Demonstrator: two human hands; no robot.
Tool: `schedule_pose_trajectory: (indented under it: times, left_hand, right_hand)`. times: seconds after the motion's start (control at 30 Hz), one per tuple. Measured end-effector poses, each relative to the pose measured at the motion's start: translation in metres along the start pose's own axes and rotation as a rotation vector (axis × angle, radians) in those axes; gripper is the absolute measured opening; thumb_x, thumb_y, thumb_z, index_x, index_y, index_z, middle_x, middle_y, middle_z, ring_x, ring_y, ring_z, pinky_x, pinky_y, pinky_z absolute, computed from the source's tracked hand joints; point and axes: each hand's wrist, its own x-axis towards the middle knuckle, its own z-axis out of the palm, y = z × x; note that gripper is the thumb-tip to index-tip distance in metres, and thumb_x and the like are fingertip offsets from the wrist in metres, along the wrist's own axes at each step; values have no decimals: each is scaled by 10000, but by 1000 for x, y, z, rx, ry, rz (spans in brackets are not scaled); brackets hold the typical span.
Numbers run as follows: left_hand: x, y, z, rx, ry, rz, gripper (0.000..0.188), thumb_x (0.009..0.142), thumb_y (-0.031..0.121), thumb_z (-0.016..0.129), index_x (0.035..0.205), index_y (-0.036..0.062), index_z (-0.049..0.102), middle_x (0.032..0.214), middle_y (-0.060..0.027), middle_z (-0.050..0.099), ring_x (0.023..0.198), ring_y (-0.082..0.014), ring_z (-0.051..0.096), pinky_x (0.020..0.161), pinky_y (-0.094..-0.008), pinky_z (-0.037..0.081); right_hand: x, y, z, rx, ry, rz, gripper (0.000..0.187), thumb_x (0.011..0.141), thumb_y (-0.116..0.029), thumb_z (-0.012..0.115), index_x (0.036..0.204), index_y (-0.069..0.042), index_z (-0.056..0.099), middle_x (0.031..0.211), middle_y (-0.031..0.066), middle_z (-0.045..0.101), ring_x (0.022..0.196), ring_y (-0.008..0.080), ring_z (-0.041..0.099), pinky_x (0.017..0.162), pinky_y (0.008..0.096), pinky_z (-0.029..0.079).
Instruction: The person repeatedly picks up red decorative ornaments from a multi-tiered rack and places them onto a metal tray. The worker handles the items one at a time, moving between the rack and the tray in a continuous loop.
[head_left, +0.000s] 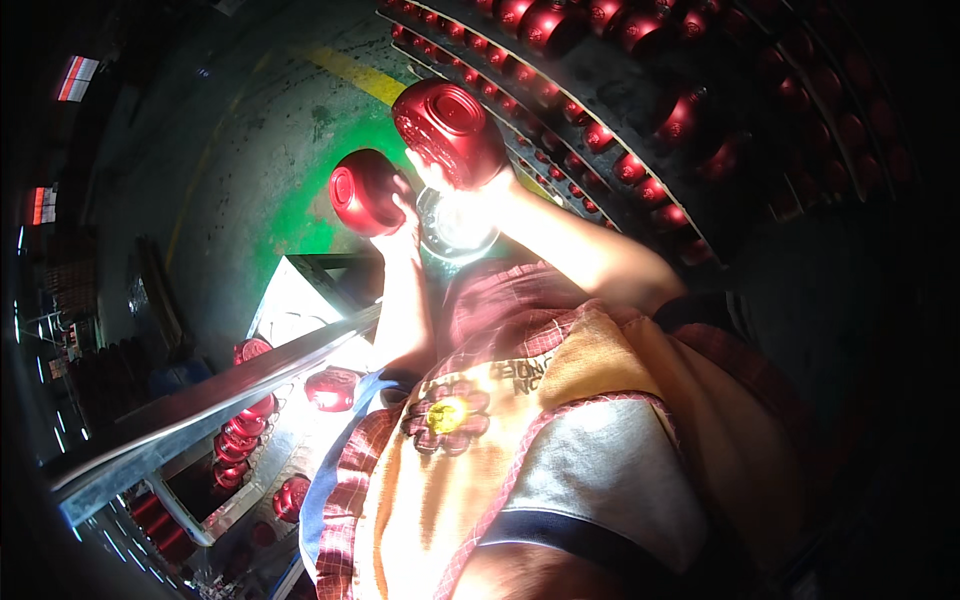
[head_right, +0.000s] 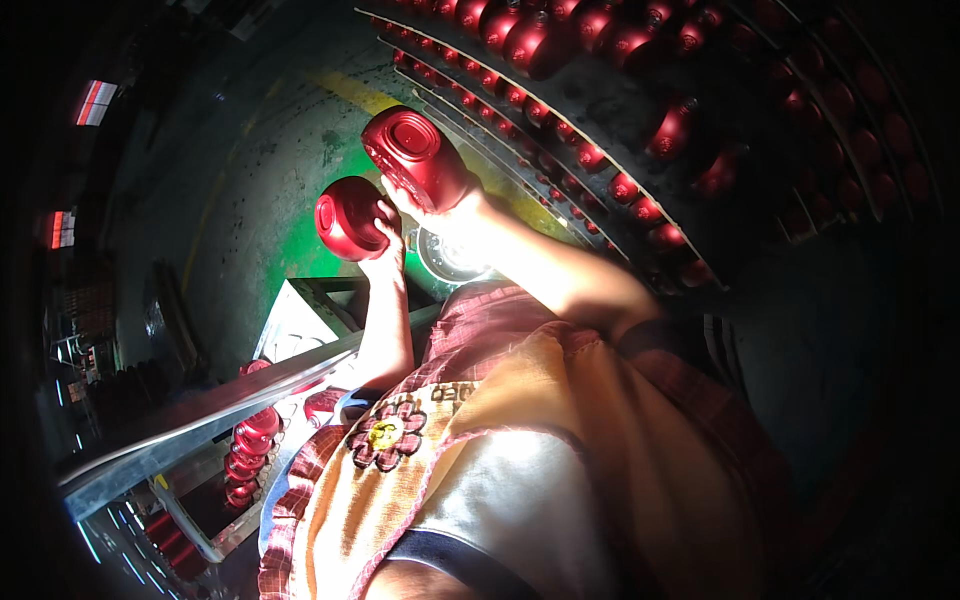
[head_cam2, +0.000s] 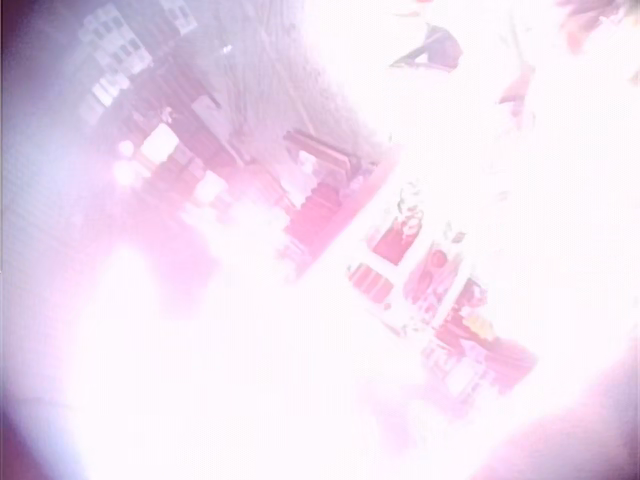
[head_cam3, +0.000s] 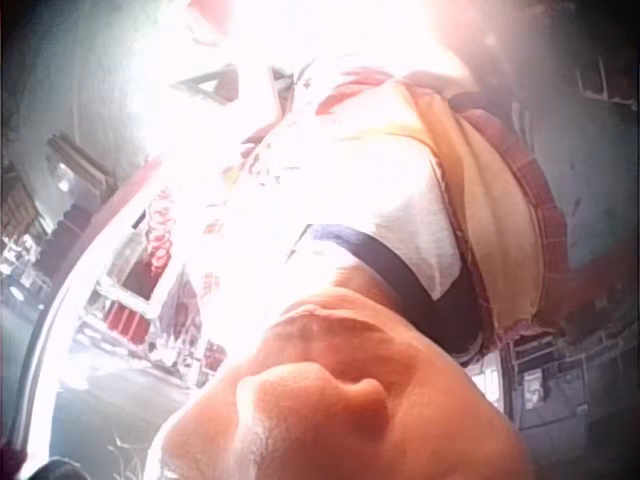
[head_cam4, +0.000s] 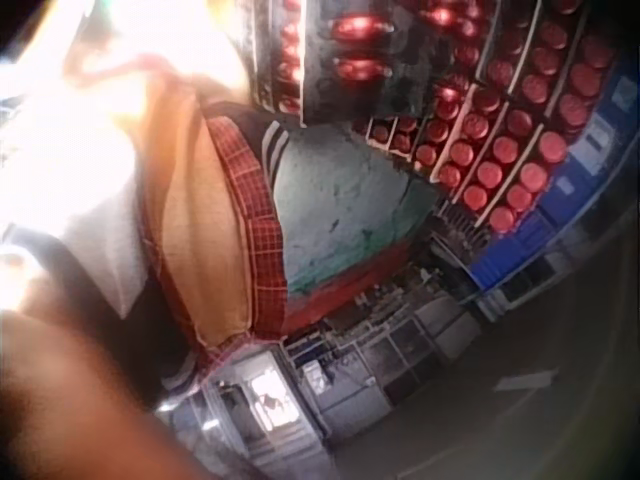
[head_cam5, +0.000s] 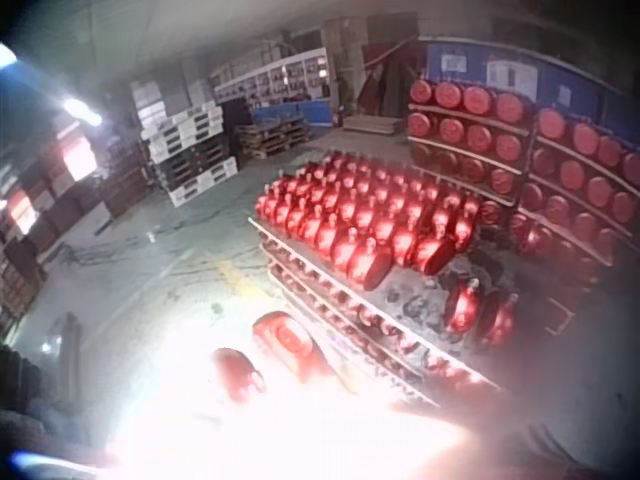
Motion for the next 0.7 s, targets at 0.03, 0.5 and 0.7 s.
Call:
schedule_pose_trajectory:
  times: [0.03, 0.5, 0.7]
  left_hand:
    - [-1, 5, 1, 4, 3, 19, 668, 832, 419, 690, 1395, 112, 501, 1366, -205, 510, 1215, -392, 546, 828, -470, 619]
    - [19, -16, 44, 589, 45, 16, 652, 897, 369, 601, 1450, 60, 450, 1471, -209, 474, 1297, -384, 518, 967, -521, 541]
    - [69, -157, 134, 1604, -305, 108, 496, 931, 49, 597, 1415, -13, 507, 1367, -182, 571, 1166, -244, 606, 1034, -362, 466]
  right_hand:
    - [1, 5, 2, -49, -41, 35, 452, 1029, -409, 419, 1354, -104, 497, 1274, 165, 587, 1084, 308, 631, 849, 400, 611]
    - [-246, -78, 143, -736, 267, -773, 598, 953, -434, 551, 1431, -85, 463, 1403, 227, 486, 1213, 382, 553, 889, 461, 568]
    - [-431, -141, 326, -1832, 787, -1793, 481, 937, -267, 635, 1392, -141, 547, 1402, 131, 539, 1206, 306, 582, 1014, 415, 505]
